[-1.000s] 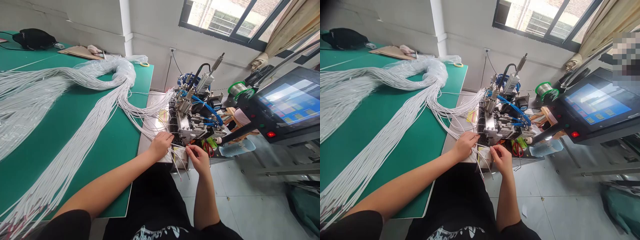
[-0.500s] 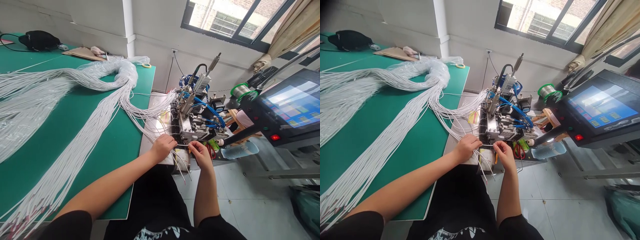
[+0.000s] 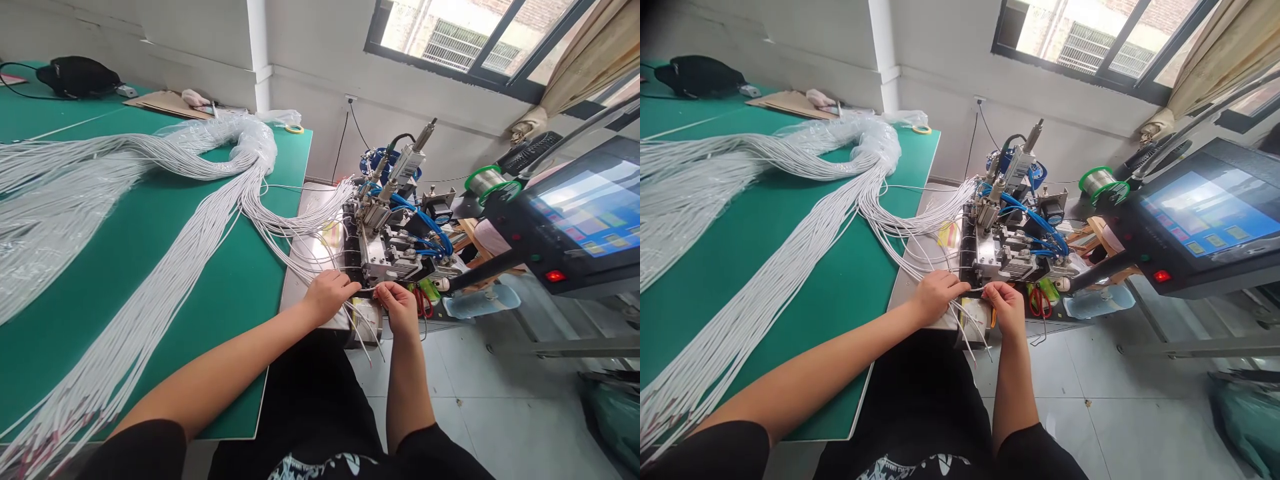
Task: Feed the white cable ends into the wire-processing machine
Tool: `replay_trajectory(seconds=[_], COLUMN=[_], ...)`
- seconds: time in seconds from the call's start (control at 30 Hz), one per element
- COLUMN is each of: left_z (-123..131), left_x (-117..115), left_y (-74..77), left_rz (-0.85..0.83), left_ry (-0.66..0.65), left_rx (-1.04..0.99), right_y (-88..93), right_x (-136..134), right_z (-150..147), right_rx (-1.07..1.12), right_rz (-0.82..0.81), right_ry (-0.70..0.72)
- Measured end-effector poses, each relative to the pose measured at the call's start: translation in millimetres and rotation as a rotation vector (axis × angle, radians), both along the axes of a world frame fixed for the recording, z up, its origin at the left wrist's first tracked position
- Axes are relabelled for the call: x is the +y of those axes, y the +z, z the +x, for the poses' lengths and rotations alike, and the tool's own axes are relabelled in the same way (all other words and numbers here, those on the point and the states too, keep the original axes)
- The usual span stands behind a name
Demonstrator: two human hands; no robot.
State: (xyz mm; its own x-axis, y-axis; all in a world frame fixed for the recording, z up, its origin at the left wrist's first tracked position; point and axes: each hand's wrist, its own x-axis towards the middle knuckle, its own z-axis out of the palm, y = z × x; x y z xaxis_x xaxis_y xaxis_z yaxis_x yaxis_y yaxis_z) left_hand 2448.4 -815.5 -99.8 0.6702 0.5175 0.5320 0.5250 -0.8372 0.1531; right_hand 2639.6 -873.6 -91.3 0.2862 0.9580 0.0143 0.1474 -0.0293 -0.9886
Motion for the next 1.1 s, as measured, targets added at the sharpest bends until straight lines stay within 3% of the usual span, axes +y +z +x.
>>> replay_trajectory(seconds=[0.17, 0.37, 0.47, 0.77, 1.1], left_z=[-1, 1, 2, 4, 6], left_x=[-1, 0, 1, 0, -3], left_y=[3.7, 3.8, 2.1, -2.4, -1.8], left_rz=[-0.009, -0.016, 0.012, -0.006, 0.023], left_ry=[-0.011, -0.035, -0.047, -0.015, 0.001], left_rx=[0.024, 0.052, 0.023, 0.002, -0.018], right_y=[1.9, 5.6, 2.1, -16.3, -22.5], right_x=[-1, -4, 0, 11, 14], right_z=[4, 14, 17, 24, 8], right_rx=[-0.052, -0.558, -0.655, -0.248, 0.191], right_rz=[0.0, 0.059, 0.064, -0.03, -0.19], right_ry=[0.028, -0.03, 0.017, 0.15, -0.026])
